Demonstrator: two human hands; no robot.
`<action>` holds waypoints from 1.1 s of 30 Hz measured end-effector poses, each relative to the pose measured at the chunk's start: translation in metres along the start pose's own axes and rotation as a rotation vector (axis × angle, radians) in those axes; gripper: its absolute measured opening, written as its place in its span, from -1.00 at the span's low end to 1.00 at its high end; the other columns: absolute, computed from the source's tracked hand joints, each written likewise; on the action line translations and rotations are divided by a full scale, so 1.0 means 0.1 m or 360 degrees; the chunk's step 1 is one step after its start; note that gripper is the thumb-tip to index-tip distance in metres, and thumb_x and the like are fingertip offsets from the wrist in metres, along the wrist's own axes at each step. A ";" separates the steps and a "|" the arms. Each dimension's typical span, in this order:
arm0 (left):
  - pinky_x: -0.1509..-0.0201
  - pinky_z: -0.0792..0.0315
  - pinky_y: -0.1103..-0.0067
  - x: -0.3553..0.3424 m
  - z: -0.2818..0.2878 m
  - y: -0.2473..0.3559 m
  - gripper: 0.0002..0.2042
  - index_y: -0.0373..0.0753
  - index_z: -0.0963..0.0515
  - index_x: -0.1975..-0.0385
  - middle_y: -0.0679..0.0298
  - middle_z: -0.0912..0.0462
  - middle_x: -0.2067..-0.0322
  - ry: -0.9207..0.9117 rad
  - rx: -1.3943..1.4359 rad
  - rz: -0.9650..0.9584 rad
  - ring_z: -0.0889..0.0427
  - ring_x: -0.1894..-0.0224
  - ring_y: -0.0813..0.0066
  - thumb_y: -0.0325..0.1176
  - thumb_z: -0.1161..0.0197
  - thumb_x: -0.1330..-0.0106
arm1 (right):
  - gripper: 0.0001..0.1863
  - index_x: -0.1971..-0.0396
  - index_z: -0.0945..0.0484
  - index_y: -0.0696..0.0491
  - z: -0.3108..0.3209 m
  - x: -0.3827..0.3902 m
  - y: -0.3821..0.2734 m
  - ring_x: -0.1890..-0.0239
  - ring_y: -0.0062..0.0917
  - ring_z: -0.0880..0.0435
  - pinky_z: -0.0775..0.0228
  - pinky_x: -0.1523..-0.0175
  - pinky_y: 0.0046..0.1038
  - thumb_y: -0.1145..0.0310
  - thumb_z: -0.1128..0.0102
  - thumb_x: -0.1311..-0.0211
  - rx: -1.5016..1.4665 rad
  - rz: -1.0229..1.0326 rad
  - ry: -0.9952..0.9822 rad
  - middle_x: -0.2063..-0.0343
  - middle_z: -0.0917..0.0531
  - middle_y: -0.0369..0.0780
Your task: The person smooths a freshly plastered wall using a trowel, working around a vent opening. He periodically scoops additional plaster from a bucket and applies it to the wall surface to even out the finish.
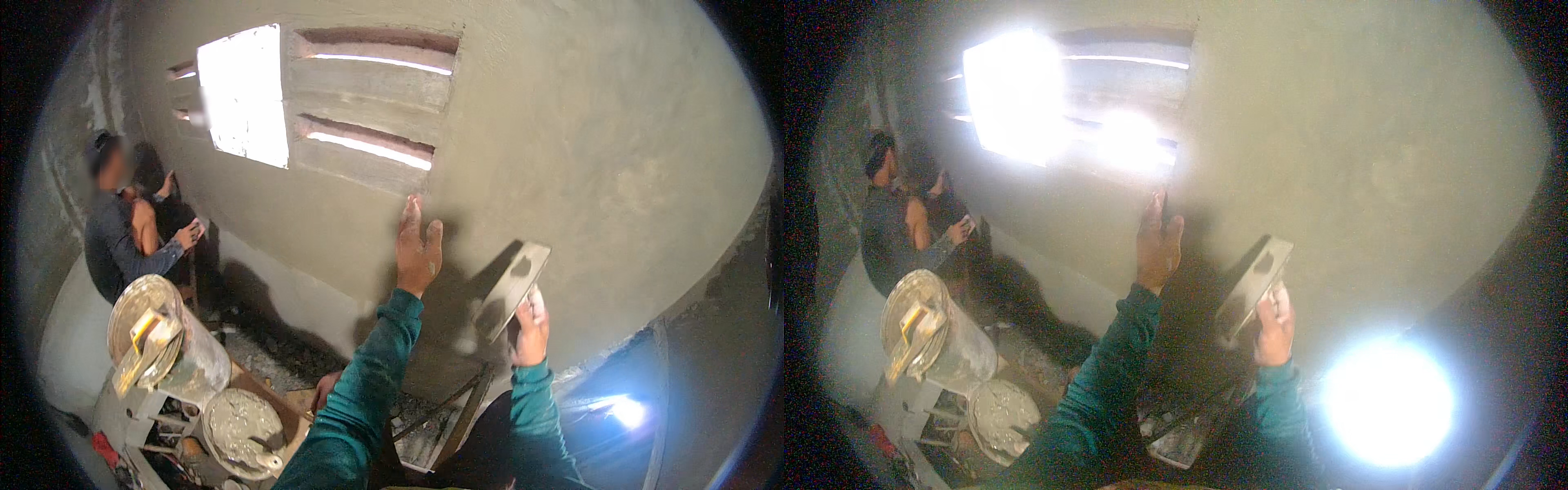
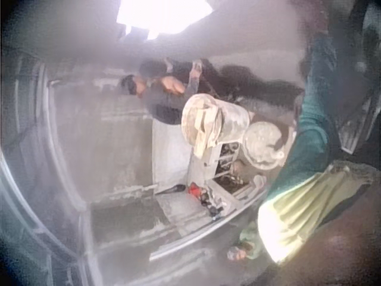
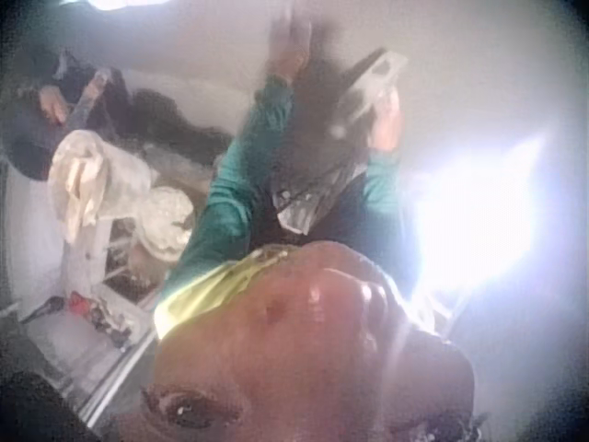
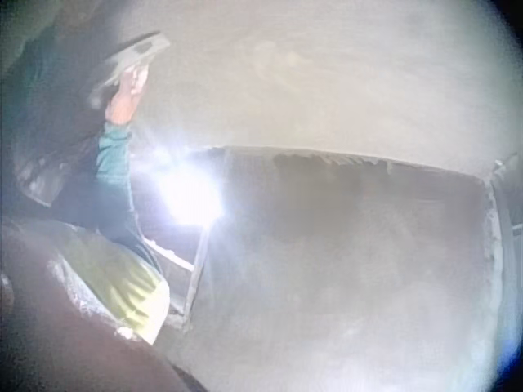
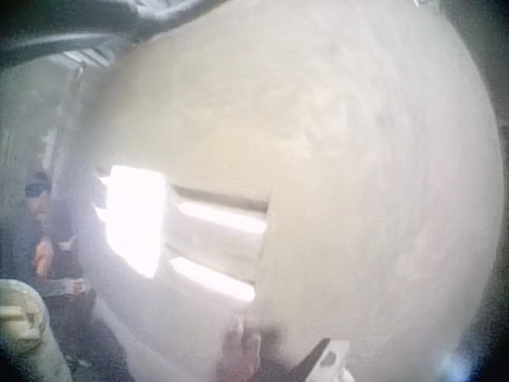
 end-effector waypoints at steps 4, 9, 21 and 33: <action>-0.56 -0.13 0.26 -0.05 0.16 0.00 -0.41 -0.44 -0.29 -0.41 -0.22 -0.30 -0.41 -0.0071 0.0097 0.0037 -0.27 -0.48 -0.08 -0.25 -0.15 -0.47 | -0.26 -0.46 -0.17 0.32 -0.25 -0.60 -0.34 -0.34 -0.32 -0.45 -0.30 -0.41 -0.32 0.32 -0.22 -0.41 0.0155 0.0205 -0.0037 -0.31 -0.47 0.02; -0.52 -0.20 0.27 -0.03 0.27 -0.15 -0.48 -0.39 -0.39 -0.36 -0.21 -0.37 -0.37 -0.0139 0.0241 0.0110 -0.33 -0.45 -0.07 -0.31 -0.17 -0.45 | -0.17 -0.45 -0.13 0.39 -1.10 -1.37 -1.19 -0.39 -0.22 -0.41 -0.23 -0.47 -0.29 0.27 -0.31 -0.36 0.0207 0.0450 -0.0243 -0.38 -0.37 0.10; -0.49 -0.27 0.32 -0.01 0.44 -0.24 -0.55 -0.39 -0.47 -0.30 -0.12 -0.41 -0.36 -0.0092 0.0516 0.0231 -0.38 -0.43 0.01 -0.43 -0.18 -0.43 | -0.07 -0.42 -0.17 0.40 -1.96 -2.12 -1.95 -0.34 -0.18 -0.47 -0.32 -0.38 -0.23 -0.01 -0.31 -0.34 0.0722 0.0834 -0.0161 -0.30 -0.44 0.13; -0.50 -0.27 0.34 -0.02 0.47 -0.28 -0.55 -0.33 -0.47 -0.31 -0.04 -0.32 -0.44 -0.0156 0.0639 0.0306 -0.37 -0.44 0.09 -0.45 -0.19 -0.42 | -0.19 -0.37 -0.30 0.35 -1.98 -2.08 -1.95 -0.13 -0.31 -0.63 -0.45 -0.20 -0.27 0.04 -0.28 -0.38 0.0802 0.0775 -0.0124 -0.16 -0.59 0.01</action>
Point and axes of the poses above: each hand's wrist, its own x-axis away from the middle knuckle, its own z-axis out of the back of the hand, y = z × x, the point moved 9 cm from there along -x, towards the middle knuckle
